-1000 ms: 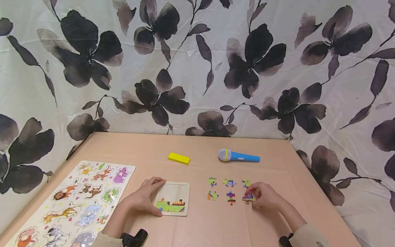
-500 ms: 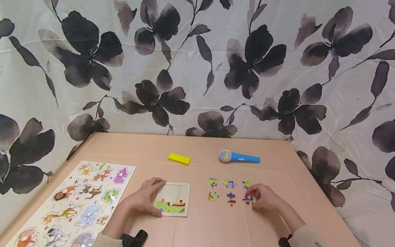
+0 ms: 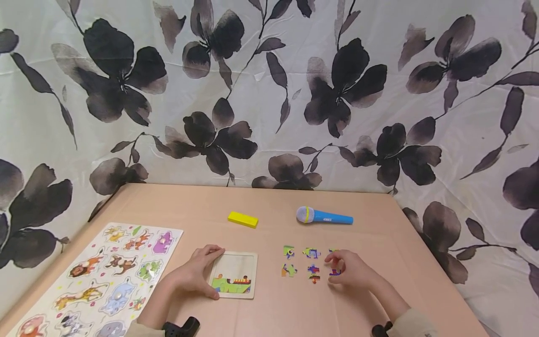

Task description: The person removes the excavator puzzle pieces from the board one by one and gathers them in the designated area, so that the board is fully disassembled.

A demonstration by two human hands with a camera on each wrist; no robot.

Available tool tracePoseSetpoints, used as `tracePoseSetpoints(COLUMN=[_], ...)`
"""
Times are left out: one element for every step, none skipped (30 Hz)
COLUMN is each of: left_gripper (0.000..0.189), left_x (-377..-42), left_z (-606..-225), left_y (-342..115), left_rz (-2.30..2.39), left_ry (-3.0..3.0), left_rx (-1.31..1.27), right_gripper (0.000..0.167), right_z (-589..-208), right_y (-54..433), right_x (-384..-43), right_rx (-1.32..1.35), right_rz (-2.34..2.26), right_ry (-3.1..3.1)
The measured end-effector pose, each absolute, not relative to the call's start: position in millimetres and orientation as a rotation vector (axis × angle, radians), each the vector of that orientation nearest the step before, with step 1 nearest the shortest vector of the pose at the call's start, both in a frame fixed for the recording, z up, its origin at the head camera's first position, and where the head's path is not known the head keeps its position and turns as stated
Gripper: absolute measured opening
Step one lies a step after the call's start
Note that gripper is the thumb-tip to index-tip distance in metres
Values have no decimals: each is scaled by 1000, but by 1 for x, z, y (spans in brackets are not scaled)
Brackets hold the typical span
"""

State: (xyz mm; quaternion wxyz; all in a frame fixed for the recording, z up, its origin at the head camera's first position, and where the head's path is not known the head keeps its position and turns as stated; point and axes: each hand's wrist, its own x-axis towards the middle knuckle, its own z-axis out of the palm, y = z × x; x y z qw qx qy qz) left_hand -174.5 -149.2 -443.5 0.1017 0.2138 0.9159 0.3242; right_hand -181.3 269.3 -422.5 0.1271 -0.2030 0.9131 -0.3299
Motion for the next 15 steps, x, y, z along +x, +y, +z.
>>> tracePoseSetpoints(left_gripper=[106,106,106,106,106,106,106,106,106,106,105,105,104,104,104], left_x=[-175,-175,-176,-176,-177,-177,-178,-178,-179,-179,-179,-180,-180,-180,-180], left_z=[-443,-443,-442,-442,-441,-440,-440,-439,-438,-438,-438,-437,-436,-436,-435], left_y=[-149,-149,-149,-148,-148,-148,-147,-146,-146,-145,-144,-143,-142,-141,-140], left_rz=[956,954,954,954,951,947,939,930,928,922,917,916,916,920,925], left_ry=[2703,2702,2698,2697,2697,2700,2704,2709,2710,2713,2713,2711,2709,2705,2701], left_rx=[630,628,621,615,609,601,597,596,589,583,576,570,565,555,544], right_gripper=[40,40,41,41,41,40,40,39,38,38,37,37,36,37,37], right_z=[-422,-422,-421,-420,-420,-420,-419,-419,-419,-419,-420,-420,-420,-420,-419], right_y=[266,262,258,254,250,246,242,238,234,230,226,222,218,214,209], right_x=[-181,-180,-180,-179,-179,-178,-178,-177,-176,-175,-174,-173,-172,-171,-170], right_rx=[-599,-608,-619,-631,-646,-662,-677,-693,-706,-713,-731,-737,-741,-753,-762], right_rz=[-955,-953,-961,-970,-981,-995,-1011,-1030,-1046,-1055,-1062,-1068,-1068,-1066,-1056], right_ry=[2669,2679,2680,2677,2675,2669,2659,2646,2632,2621,2614,2605,2601,2599,2601])
